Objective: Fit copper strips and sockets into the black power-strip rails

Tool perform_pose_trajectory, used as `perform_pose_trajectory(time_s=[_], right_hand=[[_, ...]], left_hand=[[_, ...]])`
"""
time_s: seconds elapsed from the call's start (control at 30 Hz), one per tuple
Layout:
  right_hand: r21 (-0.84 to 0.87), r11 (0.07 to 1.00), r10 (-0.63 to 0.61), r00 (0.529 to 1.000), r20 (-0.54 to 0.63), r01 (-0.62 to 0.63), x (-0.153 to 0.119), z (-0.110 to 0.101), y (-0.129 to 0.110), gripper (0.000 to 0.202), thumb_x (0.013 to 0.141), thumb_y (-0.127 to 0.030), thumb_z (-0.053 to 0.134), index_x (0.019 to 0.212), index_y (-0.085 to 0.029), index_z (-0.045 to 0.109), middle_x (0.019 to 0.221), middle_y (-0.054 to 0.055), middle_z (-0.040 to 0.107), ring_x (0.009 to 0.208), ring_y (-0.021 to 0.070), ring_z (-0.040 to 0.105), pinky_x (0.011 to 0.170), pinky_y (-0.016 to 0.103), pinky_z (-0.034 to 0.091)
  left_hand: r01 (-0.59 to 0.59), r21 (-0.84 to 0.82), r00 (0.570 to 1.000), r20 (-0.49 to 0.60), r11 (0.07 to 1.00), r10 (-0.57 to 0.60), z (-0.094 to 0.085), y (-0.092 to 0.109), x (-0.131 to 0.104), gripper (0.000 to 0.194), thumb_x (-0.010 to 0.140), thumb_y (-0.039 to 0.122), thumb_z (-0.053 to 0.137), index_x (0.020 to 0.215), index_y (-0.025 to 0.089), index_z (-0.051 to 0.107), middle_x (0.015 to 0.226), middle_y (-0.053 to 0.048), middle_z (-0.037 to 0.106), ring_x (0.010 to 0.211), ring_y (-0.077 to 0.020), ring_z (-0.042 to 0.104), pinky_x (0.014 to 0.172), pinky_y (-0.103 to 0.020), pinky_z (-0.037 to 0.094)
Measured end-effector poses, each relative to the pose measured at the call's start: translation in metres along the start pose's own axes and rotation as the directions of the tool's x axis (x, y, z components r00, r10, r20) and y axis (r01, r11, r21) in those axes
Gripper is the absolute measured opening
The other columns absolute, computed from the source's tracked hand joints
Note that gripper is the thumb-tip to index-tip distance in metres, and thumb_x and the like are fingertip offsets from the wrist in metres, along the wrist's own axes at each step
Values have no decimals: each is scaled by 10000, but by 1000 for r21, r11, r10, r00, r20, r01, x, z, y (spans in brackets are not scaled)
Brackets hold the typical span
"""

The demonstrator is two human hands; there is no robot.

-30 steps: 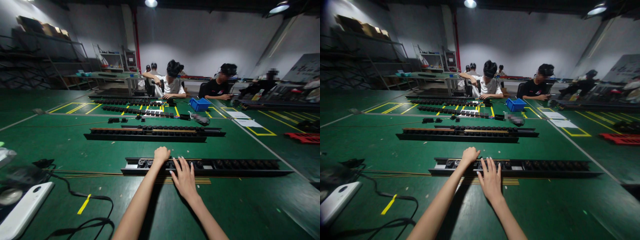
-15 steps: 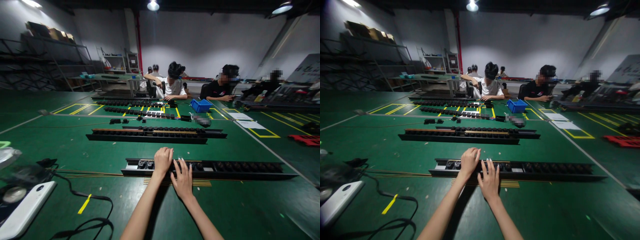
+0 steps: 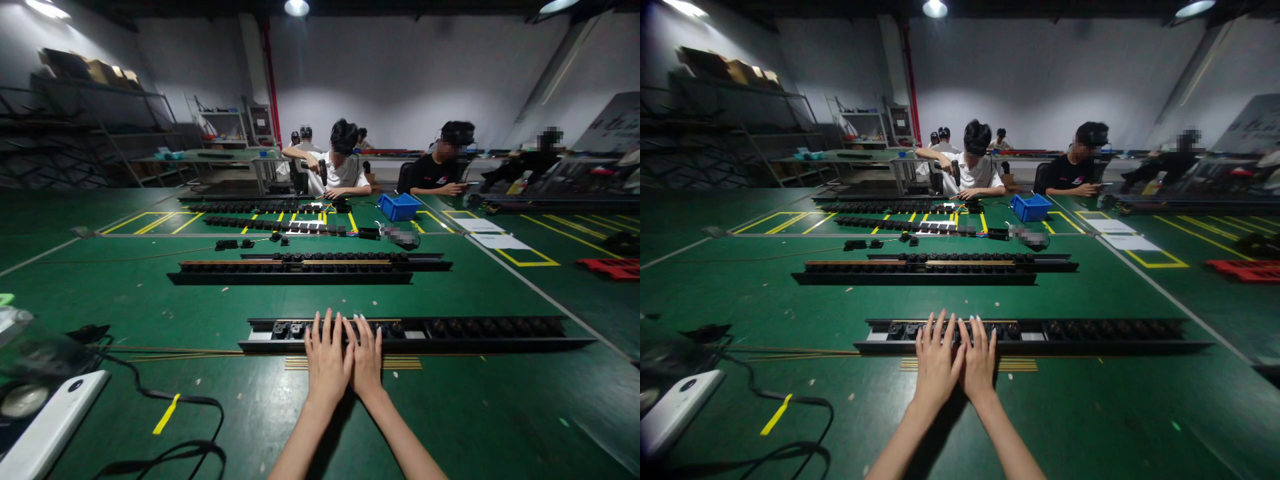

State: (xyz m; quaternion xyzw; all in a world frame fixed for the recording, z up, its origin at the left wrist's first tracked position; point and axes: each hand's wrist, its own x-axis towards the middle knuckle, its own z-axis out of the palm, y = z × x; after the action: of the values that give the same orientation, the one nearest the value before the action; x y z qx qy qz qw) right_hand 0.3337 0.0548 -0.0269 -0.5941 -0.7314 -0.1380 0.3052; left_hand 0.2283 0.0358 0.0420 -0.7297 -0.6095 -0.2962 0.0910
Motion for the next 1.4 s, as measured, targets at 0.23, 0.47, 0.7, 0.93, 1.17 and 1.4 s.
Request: perform_pose_trajectory(time_s=[0.23,0.47,0.7,0.93,1.17,1.4], right_hand=[[12,1000,11,1000,9,-11,3,-6,-4,492,918,-191,348,1405,-258,357,1406,85,433,1353,215,292,1107,508,163],[9,1000,18,1000,20,-18,5,-9,-5,485,917,-181,347,1395,-255,373,1409,86,429,1353,209,294,1109,503,157],[1,1000,9,1000,30,-9,7,-14,-6,474,920,-268,393,1392,-238,382,1395,102,440,1342,230,312,1102,504,176],[-13,1000,20,999,37,-19,9,-18,-9,475,915,-265,411,1389,-241,388,1393,104,444,1336,238,321,1098,509,179],[-19,999,26,999,44,-26,8,-17,-10,486,911,-295,426,1391,-239,384,1399,106,433,1326,241,334,1097,510,178],[-14,1000,21,999,25,-20,7,-14,-9,507,906,-291,423,1406,-244,358,1395,105,438,1329,243,330,1097,513,182]], left_hand=[[17,41,1000,7,999,-18,1,-9,-1,465,892,285,455,1352,215,446,1413,-94,454,1312,-263,369,1084,-501,248],[20,1,998,59,1000,-20,3,-8,-1,405,915,312,427,1304,224,496,1334,-79,542,1269,-244,424,1107,-531,168],[35,24,999,-20,999,-34,-4,-11,5,443,903,300,432,1337,215,462,1390,-115,479,1283,-265,412,1094,-552,181],[9,19,1000,14,1000,-10,1,-19,0,383,899,298,454,1267,239,539,1327,-109,542,1234,-257,466,1085,-536,216],[83,28,997,-13,996,-82,0,-25,0,347,895,290,465,1221,247,578,1290,-105,567,1226,-273,466,1068,-557,215],[84,51,995,-49,995,-82,-1,-32,0,368,900,288,457,1255,248,549,1334,-116,525,1231,-268,459,1075,-553,213]])
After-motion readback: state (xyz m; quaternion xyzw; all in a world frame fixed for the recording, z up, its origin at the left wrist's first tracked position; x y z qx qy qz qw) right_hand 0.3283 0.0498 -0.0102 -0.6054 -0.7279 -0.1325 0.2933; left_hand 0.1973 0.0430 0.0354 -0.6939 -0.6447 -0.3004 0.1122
